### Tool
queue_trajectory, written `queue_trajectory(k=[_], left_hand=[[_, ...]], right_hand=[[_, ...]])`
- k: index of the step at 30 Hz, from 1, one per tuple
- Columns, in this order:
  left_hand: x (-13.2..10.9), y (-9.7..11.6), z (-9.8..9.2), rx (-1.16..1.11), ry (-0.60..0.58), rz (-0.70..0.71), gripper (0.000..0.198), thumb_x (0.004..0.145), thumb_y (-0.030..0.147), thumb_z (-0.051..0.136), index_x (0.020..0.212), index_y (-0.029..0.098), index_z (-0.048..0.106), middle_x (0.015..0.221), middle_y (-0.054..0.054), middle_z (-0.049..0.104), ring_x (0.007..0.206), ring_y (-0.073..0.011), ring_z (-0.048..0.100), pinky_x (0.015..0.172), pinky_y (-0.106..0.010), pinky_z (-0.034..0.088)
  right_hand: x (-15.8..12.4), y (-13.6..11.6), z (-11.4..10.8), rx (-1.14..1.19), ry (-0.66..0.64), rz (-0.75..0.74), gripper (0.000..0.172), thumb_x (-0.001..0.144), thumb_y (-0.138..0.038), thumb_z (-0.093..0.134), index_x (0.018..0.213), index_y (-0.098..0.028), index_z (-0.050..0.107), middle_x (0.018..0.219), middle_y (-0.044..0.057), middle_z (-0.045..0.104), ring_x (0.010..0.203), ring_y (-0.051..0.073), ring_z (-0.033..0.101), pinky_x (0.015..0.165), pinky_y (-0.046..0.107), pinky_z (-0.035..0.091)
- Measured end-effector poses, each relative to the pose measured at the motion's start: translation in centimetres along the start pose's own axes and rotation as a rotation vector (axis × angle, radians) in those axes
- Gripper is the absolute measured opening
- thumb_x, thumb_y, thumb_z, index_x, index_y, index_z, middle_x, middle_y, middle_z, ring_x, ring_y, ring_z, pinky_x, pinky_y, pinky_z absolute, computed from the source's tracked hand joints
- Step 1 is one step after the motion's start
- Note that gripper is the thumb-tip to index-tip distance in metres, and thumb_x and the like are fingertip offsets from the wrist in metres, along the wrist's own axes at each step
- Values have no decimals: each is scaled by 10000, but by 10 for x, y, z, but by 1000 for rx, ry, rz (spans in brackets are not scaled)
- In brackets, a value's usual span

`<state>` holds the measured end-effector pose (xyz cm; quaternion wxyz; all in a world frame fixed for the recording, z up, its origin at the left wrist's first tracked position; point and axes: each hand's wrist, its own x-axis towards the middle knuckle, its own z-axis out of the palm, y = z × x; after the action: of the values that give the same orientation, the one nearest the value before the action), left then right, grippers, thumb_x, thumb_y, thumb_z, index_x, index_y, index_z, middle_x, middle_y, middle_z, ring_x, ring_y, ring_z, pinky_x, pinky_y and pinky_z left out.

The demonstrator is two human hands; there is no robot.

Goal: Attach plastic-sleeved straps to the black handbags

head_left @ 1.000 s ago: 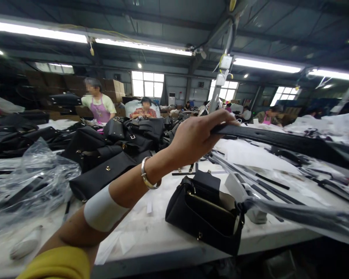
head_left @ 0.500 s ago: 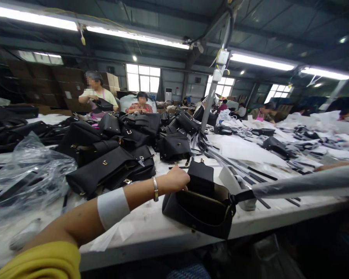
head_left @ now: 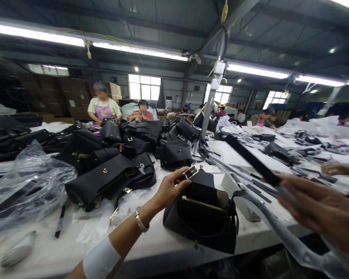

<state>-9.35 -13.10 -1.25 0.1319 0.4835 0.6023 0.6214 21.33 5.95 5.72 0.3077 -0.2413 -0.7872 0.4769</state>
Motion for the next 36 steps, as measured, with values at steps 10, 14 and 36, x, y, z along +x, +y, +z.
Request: queue_trajectory(k=[10, 14, 36], left_hand=[[-10, 1, 9, -344, 102, -80, 447, 953, 437, 549, 1347, 228, 588, 1167, -82, 680, 1087, -214, 621, 1000, -359, 471], [-12, -2, 13, -416, 95, -94, 473, 932, 452, 580, 1372, 280, 576, 1208, -64, 678, 1125, -225, 597, 1055, -381, 426], [-14, 27, 55, 218, -150, 64, 314, 851, 317, 690, 1158, 260, 724, 1105, -39, 748, 972, -223, 686, 878, -294, 507]], right_hand=[[24, 38, 117, 353, -376, 297, 479, 708, -585, 768, 930, -163, 717, 642, 12, 638, 338, 22, 383, 352, 160, 229], [27, 43, 125, 423, -415, 303, 443, 746, -545, 762, 978, -170, 723, 636, -4, 622, 342, 13, 375, 357, 151, 228], [59, 1, 155, -205, 65, -522, 317, 995, -419, 441, 892, -241, 682, 1259, 68, 664, 1257, 267, 546, 1138, 494, 315]])
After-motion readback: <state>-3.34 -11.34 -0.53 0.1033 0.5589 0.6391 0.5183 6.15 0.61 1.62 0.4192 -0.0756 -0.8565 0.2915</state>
